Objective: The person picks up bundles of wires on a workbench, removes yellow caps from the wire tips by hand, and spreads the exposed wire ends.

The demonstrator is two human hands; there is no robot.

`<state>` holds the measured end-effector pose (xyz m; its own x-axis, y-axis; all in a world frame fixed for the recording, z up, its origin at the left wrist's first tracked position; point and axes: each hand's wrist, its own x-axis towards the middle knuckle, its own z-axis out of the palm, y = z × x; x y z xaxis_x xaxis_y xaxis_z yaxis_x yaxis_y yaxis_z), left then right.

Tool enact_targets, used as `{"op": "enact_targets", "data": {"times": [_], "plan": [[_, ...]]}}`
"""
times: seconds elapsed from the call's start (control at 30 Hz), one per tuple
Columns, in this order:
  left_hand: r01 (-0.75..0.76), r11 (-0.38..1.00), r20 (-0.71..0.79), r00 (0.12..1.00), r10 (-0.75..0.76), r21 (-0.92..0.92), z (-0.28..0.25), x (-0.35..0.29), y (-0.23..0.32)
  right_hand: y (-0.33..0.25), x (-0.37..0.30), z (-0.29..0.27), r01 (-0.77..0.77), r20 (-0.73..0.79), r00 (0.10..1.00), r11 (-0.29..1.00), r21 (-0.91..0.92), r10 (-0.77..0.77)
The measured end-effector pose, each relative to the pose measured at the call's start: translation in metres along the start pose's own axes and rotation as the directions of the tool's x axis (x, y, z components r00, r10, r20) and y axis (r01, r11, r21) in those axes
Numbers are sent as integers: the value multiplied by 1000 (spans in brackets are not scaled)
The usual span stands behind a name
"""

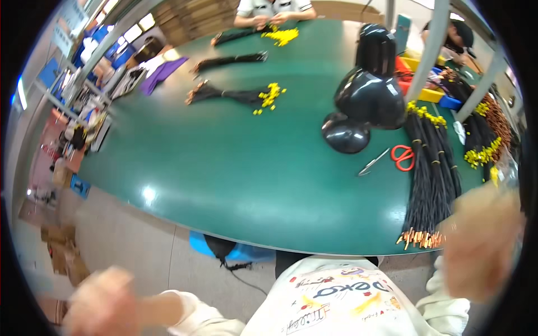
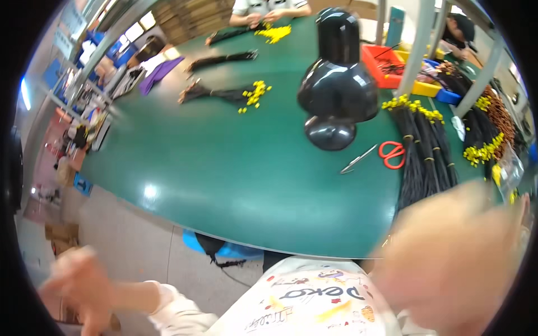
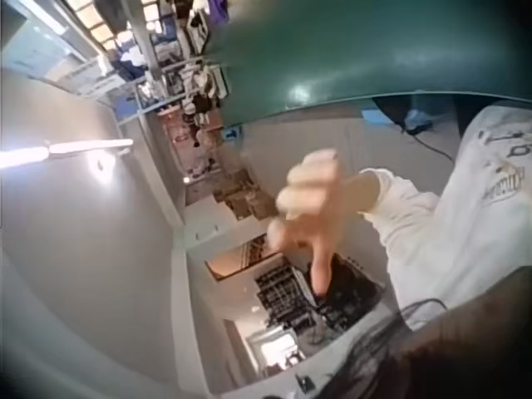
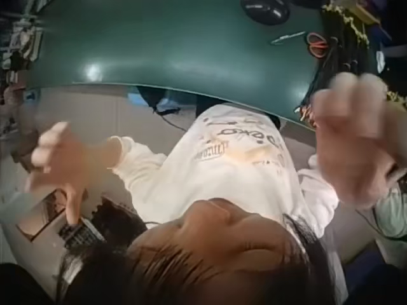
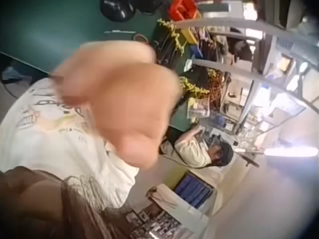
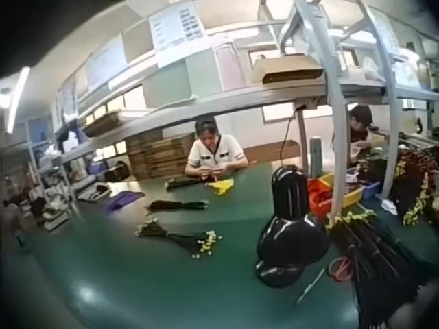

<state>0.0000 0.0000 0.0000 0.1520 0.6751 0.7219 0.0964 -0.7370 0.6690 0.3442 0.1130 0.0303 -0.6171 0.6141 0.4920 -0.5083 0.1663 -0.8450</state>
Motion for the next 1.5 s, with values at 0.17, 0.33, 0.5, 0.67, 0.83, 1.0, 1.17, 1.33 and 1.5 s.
{"op": "enact_targets", "data": {"times": [0.17, 0.33, 0.5, 0.67, 0.83, 1.0, 1.17, 1.33, 1.5], "plan": [[681, 731, -500, 649, -573, 47, -24, -164, -38, 98, 4, 40, -202, 613, 785, 898, 391, -90], [982, 88, -860, 186, -475, 164, -39, -310, -175, 119, 15, 66, -4, 499, 823, 874, 485, -273], [933, -116, -839, 247, -485, 341, -45, -337, -270, 118, 39, 75, -340, 591, 807, 818, 464, 1], [918, -206, -865, 219, -452, 340, -34, -340, -291, 134, 60, 65, -471, 645, 757, 770, 431, 102], [923, -106, -845, 286, -452, 369, -36, -339, -282, 151, 77, 77, -516, 649, 744, 754, 406, 160], [919, 154, -766, 389, -512, 364, -59, -362, -269, 152, 81, 77, -568, 568, 773, 709, 418, 284], [914, 378, -989, 130, 67, 146, -76, -296, -175, 174, 71, 70, -614, 356, 781, 529, 586, 513], [324, 906, -827, 560, 50, 274, -26, -116, -44, 158, 68, 76, -631, 165, 606, 344, 695, 778], [-118, 841, -387, 915, -114, -527, 66, -5, 17, 98, 28, 55, -445, 619, 785, 715, 540, 21]]}}
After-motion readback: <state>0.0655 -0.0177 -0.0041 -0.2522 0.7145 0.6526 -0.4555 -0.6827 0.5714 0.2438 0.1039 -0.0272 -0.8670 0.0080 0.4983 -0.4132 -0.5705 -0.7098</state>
